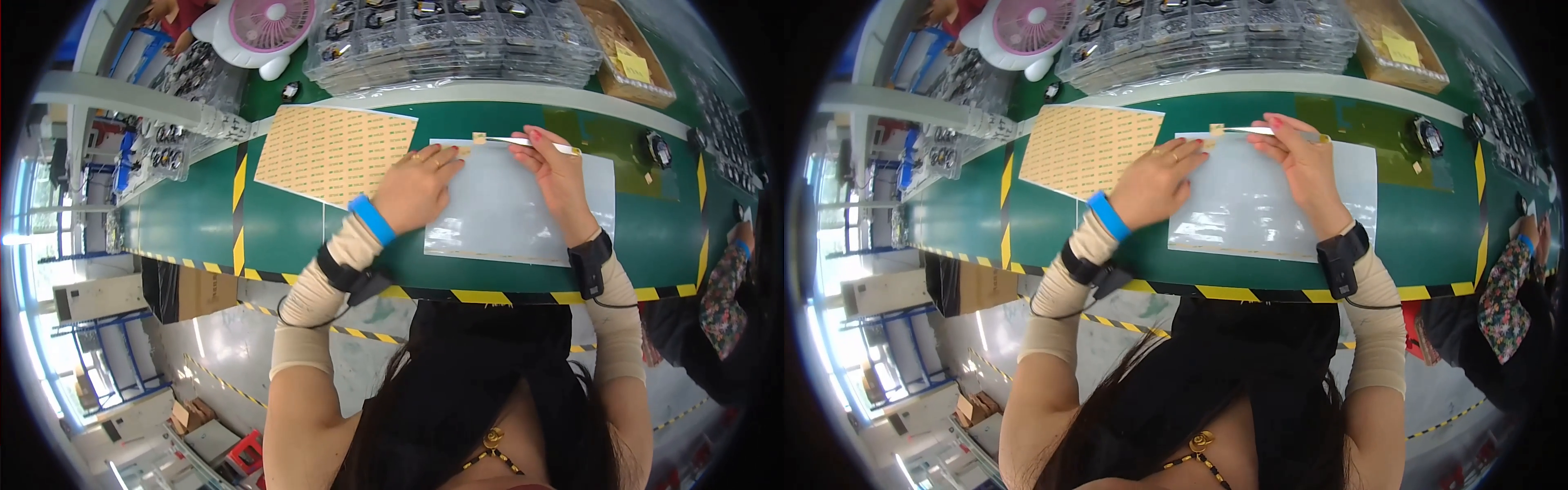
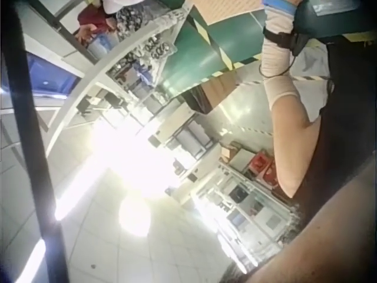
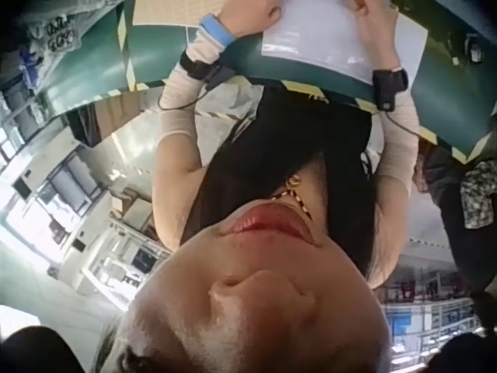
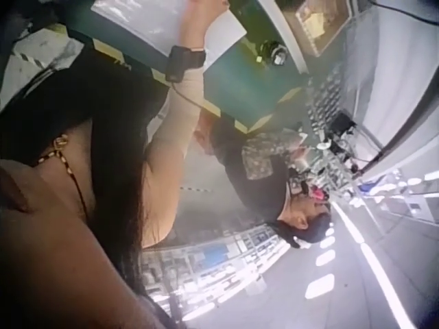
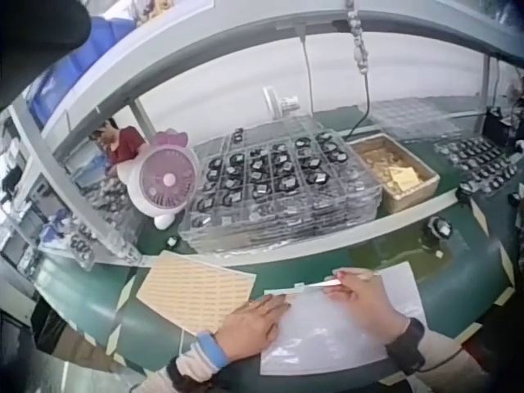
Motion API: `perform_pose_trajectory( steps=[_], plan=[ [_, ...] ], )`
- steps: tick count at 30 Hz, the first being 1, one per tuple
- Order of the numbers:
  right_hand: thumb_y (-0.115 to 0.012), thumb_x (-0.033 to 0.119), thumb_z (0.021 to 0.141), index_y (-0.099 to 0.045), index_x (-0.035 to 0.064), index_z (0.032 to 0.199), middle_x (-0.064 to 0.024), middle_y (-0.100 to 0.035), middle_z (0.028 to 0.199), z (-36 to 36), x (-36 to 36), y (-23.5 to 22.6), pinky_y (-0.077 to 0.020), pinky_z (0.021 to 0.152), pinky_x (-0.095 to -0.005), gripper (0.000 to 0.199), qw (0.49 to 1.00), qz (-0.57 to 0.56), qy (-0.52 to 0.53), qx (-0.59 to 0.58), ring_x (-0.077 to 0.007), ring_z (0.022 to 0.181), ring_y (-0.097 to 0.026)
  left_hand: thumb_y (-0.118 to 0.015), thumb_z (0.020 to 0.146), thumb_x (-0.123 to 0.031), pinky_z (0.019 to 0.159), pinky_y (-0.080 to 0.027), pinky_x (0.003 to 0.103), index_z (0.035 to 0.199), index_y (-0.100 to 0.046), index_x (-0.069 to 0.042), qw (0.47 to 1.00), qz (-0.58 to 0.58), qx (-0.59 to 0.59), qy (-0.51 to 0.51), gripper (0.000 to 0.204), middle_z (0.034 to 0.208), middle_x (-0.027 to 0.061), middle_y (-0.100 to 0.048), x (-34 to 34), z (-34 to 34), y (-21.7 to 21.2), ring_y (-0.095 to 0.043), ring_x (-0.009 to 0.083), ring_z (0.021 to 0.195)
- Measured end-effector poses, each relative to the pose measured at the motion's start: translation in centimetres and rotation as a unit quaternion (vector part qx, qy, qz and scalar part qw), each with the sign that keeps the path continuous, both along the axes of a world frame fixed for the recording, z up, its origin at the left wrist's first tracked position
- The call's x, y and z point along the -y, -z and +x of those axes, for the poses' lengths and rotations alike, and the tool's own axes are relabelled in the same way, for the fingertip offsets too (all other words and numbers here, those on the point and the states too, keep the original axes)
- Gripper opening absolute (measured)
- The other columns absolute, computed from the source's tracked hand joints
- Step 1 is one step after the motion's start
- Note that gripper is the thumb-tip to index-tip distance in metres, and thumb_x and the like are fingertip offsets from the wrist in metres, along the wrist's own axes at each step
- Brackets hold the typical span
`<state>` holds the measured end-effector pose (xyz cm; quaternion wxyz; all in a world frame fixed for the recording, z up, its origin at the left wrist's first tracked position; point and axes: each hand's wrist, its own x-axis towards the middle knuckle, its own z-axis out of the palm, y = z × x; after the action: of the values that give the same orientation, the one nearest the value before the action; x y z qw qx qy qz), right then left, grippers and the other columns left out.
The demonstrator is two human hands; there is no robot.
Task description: The person picks up a decorative bottle, unscrews the lid, and sets it on a shelf. They then pick up a watch component and use tweezers to peel a small adhesive square from a sheet, applying it to the component before placing the assembly into a tray.
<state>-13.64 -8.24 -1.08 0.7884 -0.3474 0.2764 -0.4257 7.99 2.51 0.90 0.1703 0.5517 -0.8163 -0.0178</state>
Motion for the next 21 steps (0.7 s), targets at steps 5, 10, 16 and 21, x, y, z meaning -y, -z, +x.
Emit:
perform_pose_trajectory(
  steps=[5,10,16,21],
  plan=[
    [-0.055,0.01,0.087,-0.054,-0.007,0.105,-0.0191,-0.061,0.099,-0.7,0.3,-0.3,-0.0533,0.071,-0.0257,0.025,1.0,0.011,0.012,0.001,-0.0229,0.083,-0.064,-0.052,0.077,-0.01,0.071,-0.048,0.04,0.097,-0.06,-0.007,0.966,-0.143,0.029,-0.213,0.021,0.093,0.0149,-0.06,6.6,8.0,-7.6,-0.059,0.0333,0.084],
    [-0.055,0.01,0.087,-0.055,-0.0066,0.105,-0.0186,-0.061,0.098,-0.2,-0.3,-0.5,-0.0533,0.071,-0.0254,0.025,1.0,0.012,-0.016,0.013,-0.0225,0.082,-0.064,-0.052,0.083,-0.022,0.067,-0.048,0.042,0.098,-0.059,-0.003,0.904,0.003,0.181,-0.387,0.025,0.084,0.0184,-0.061,11.4,16.4,-7.9,-0.06,0.0345,0.079],
    [-0.054,0.011,0.087,-0.055,-0.0066,0.106,-0.0182,-0.061,0.096,-0.4,-0.9,-1.1,-0.053,0.069,-0.0243,0.026,0.998,0.015,-0.046,0.03,-0.0212,0.078,-0.064,-0.06,0.082,-0.033,0.057,-0.052,0.037,0.096,-0.058,0.0,0.926,0.045,0.05,-0.371,0.035,0.086,0.0193,-0.062,11.6,19.7,-7.3,-0.064,0.0287,0.072],
    [-0.054,0.012,0.087,-0.054,-0.0062,0.107,-0.0168,-0.063,0.09,-1.9,0.0,-2.2,-0.0526,0.064,-0.0231,0.027,0.981,0.057,-0.164,0.083,-0.0177,0.071,-0.065,-0.056,0.085,-0.012,0.047,-0.049,0.021,0.106,-0.054,-0.002,0.879,0.076,-0.429,-0.191,0.023,0.078,0.0082,-0.061,9.7,6.2,-8.8,-0.059,0.0108,0.061]
  ],
)
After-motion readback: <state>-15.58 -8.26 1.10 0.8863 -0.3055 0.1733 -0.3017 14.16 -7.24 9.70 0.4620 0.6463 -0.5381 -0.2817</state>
